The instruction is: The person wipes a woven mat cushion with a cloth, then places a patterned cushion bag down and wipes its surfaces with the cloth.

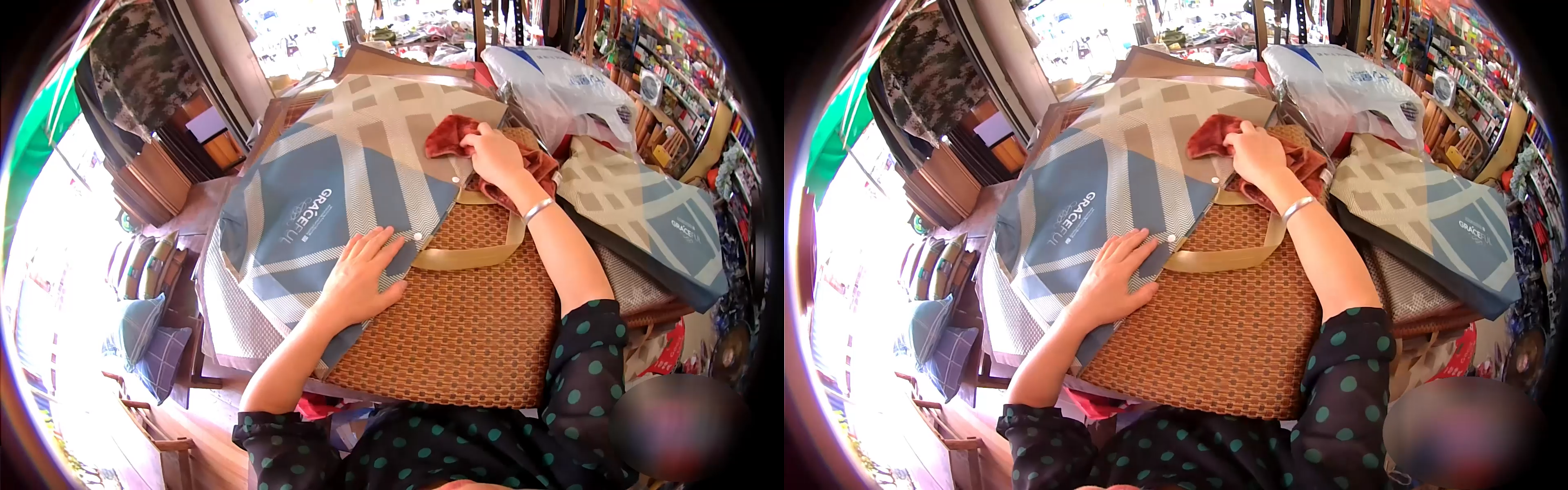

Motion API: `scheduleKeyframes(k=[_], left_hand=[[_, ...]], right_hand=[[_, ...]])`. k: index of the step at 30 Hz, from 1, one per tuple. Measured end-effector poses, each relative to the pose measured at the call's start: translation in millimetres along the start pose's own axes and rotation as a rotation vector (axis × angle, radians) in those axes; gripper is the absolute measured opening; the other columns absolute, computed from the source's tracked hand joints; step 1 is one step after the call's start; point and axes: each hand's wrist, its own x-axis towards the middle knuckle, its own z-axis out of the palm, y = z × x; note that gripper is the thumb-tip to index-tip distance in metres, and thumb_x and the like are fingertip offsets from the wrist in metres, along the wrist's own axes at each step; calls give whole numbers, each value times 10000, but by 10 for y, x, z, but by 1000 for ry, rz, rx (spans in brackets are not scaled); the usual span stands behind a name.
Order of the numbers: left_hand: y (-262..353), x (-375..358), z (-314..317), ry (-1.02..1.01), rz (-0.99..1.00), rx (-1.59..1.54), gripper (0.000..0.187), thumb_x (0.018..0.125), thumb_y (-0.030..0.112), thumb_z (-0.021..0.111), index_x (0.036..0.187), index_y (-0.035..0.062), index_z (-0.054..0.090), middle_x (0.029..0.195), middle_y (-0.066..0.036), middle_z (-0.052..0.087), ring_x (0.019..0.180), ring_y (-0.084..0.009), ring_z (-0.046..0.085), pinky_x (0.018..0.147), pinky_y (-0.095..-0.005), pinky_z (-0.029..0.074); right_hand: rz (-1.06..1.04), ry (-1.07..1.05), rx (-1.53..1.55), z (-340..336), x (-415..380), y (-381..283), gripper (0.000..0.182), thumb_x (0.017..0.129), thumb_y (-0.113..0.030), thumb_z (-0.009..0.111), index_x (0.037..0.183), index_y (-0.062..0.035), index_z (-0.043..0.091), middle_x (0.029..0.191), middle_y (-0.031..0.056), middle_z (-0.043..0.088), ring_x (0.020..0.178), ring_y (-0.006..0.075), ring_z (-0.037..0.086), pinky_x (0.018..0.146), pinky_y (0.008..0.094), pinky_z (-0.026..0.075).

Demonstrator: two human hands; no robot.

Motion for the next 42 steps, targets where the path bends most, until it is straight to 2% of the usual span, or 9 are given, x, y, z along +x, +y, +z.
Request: scheduleKeyframes(k=[8,16,22,25,30,32,36,39,42], left_hand=[[-7,4,-1,-43,1,26,668,855,318,665,1448,64,489,1516,-191,429,1430,-356,369,1209,-491,253],[101,-156,-145,-167,132,-28,668,875,286,653,1478,75,457,1538,-188,420,1459,-354,346,1207,-538,234],[197,-296,-230,-345,303,-117,669,861,286,665,1469,84,473,1532,-177,430,1449,-352,365,1191,-561,254],[172,-268,-261,-369,325,-116,658,878,313,648,1471,95,462,1542,-157,416,1452,-328,359,1210,-538,242],[86,-88,-326,-365,281,-125,650,807,207,662,1427,79,515,1533,-162,437,1457,-328,362,1213,-556,228],[127,14,-224,-225,301,-87,584,776,174,654,1341,57,567,1420,-178,528,1373,-337,452,1164,-521,334],[455,222,25,-176,139,82,413,824,220,635,1202,57,600,1052,-162,559,1073,-338,557,991,-473,456],[457,127,219,7,315,43,555,890,261,611,1411,97,512,1411,-206,483,1344,-363,458,1135,-496,361],[417,75,225,-135,303,100,640,933,314,571,1519,126,397,1543,-222,369,1456,-359,342,1199,-529,258]], right_hand=[[-579,-288,420,-230,-441,-1020,221,821,-96,630,1003,-145,745,1049,76,635,1002,286,652,854,400,546],[-123,-18,84,-395,144,-108,243,834,-71,603,997,-165,757,1045,117,651,942,327,666,815,433,537],[-606,-251,491,-431,-496,-828,210,826,-87,622,969,-171,752,1000,77,631,944,293,657,809,423,539],[-581,-171,396,-223,-484,-727,201,829,-93,622,964,-178,744,990,71,618,951,282,653,801,417,540],[-68,-4,67,-24,25,10,206,870,-116,577,974,-176,744,1056,105,644,982,327,657,820,446,547],[-33,-27,-69,-33,72,-71,202,861,-109,585,973,-167,744,1053,112,643,980,325,652,831,445,543],[-544,-81,289,-82,-333,-783,180,814,-99,642,959,-149,738,1041,96,631,970,298,642,842,413,538],[-767,-192,496,-155,-472,-950,191,803,-95,667,966,-158,742,1016,76,617,982,276,641,834,408,541],[-420,-96,278,-106,-161,-625,196,837,-95,627,970,-170,749,1057,84,629,1001,285,642,817,420,546]])
